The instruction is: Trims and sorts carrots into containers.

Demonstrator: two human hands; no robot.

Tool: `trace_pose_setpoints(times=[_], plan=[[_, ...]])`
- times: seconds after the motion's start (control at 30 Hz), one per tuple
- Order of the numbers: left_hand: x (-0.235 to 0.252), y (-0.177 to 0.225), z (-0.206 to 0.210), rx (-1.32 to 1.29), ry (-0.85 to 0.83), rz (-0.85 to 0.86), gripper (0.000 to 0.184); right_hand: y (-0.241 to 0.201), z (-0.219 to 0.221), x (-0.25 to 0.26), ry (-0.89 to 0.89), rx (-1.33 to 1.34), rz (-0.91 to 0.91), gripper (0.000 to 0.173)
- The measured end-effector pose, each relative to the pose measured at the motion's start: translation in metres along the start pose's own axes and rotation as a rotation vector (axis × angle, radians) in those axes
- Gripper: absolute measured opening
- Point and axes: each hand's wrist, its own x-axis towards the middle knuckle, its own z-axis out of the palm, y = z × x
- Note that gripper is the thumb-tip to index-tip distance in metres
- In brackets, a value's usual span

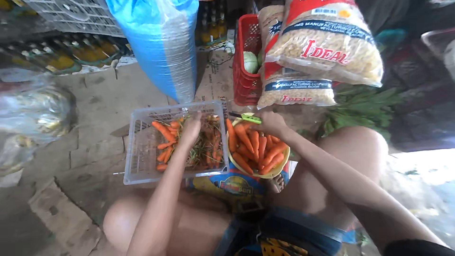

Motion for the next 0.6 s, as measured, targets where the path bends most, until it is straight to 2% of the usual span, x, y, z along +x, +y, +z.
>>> trace_pose_setpoints(times=[0.07, 0.13, 0.2, 0.27, 0.33, 0.4, 0.5, 0.57, 0.6], plan=[[0.026, -0.039, -0.01, -0.005, 0.103, -0.131, 0.055, 0.021, 0.026, 0.018, -0.037, -0.044, -0.011, 0.044], [0.035, -0.071, -0.017, 0.056, 0.117, -0.237, 0.052, 0.034, 0.047, 0.029, -0.114, -0.047, -0.063, 0.043], [0.038, -0.095, -0.016, 0.29, 0.073, -0.254, 0.043, 0.04, 0.058, 0.037, -0.196, -0.006, -0.046, 0.039], [0.041, -0.112, -0.008, 0.52, 0.003, -0.185, 0.031, 0.03, 0.052, 0.039, -0.238, -0.003, 0.018, 0.039], [0.041, -0.11, 0.009, 0.736, -0.115, -0.068, 0.027, 0.009, 0.035, 0.033, -0.223, -0.055, 0.08, 0.037], [0.045, -0.102, 0.029, 0.897, -0.313, 0.038, 0.029, -0.015, 0.016, 0.025, -0.194, -0.113, 0.109, 0.036], [0.056, -0.089, 0.048, 0.976, -0.543, -0.015, 0.036, -0.049, -0.012, 0.014, -0.264, -0.197, 0.133, 0.039], [0.064, -0.085, 0.051, 0.853, -0.501, -0.165, 0.038, -0.064, -0.026, 0.003, -0.298, -0.204, 0.126, 0.038], [0.068, -0.086, 0.05, 0.717, -0.402, -0.243, 0.037, -0.068, -0.031, -0.002, -0.31, -0.199, 0.119, 0.039]])
